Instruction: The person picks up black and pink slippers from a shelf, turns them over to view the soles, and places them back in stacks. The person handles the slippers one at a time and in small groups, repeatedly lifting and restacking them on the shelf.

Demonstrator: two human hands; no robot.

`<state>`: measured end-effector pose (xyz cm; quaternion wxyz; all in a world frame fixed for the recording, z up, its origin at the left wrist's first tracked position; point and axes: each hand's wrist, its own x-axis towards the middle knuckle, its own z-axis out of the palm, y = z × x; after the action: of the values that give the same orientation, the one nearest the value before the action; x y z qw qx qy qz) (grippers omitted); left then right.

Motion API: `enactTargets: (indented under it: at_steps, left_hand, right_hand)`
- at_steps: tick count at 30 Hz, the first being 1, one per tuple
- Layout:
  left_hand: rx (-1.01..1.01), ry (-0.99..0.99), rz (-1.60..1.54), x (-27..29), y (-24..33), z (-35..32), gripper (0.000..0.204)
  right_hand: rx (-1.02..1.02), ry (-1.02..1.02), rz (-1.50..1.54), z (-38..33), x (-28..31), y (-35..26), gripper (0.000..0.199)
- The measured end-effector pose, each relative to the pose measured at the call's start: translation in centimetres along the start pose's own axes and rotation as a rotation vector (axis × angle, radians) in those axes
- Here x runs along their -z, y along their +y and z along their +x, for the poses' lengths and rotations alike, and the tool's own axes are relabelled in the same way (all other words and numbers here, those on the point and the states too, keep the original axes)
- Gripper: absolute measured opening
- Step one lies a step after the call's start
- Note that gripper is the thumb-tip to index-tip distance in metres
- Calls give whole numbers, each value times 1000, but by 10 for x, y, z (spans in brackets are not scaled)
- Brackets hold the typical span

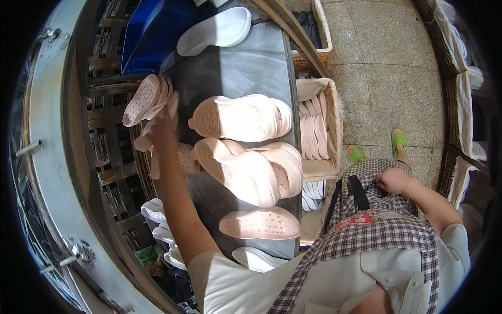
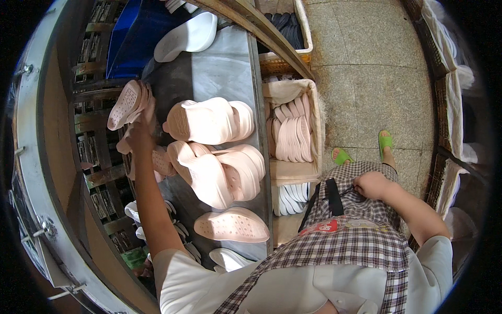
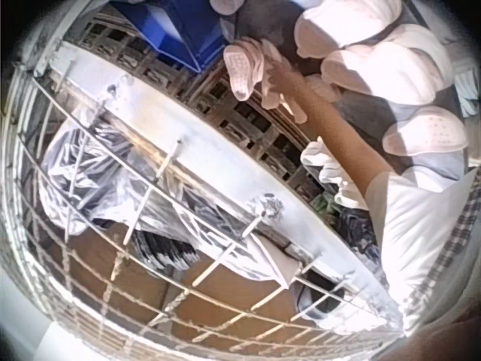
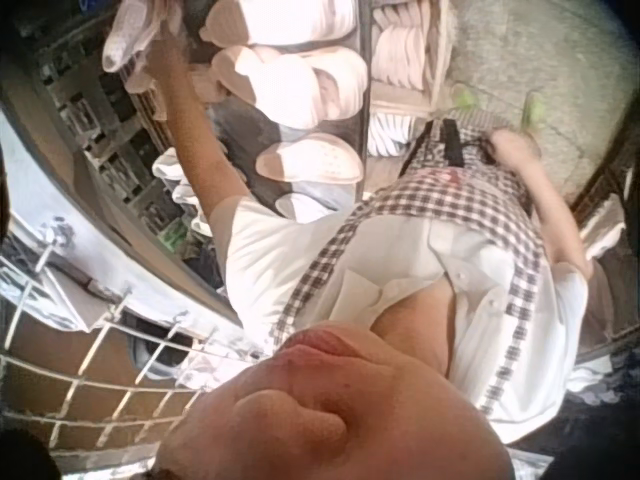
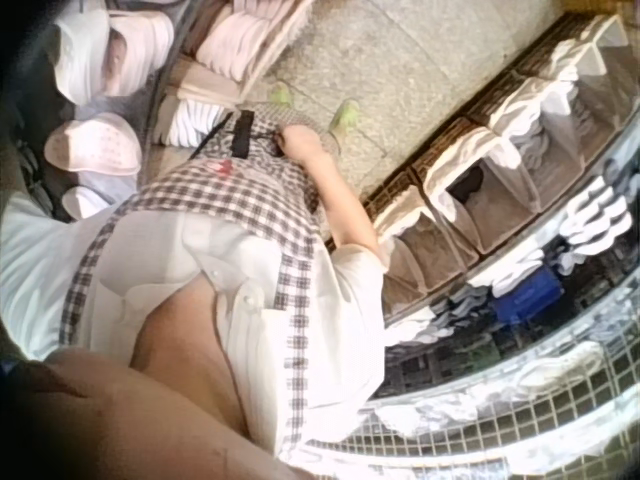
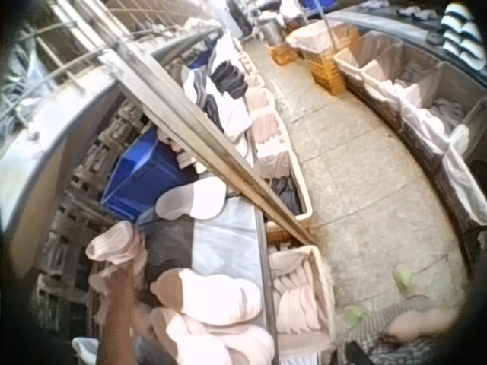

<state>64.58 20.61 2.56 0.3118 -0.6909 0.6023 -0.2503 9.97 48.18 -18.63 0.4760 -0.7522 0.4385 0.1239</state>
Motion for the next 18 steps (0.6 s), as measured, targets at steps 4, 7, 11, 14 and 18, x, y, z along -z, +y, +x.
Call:
enactTargets:
  at_steps: [4, 7, 11, 14, 18]
  left_hand:
    - [96, 294, -190, 19, -38, -23, 79]
    - [93, 599, -322, 27, -65, -77, 71]
    - [25, 902, -472, 24, -50, -191, 58]
    - [-161, 859, -445, 55, -24, -294, 54]
    - [-324, 854, -621, 138, 42, -386, 56]
  right_hand:
    - [50, 62, 20, 2, 13, -6, 15]
    - [174, 176, 145, 11, 37, -19, 14]
    - [387, 266, 470, 21, 82, -57, 20]
    - [515, -94, 1132, 22, 115, -105, 27]
    - [590, -628, 1416, 6, 149, -163, 47]
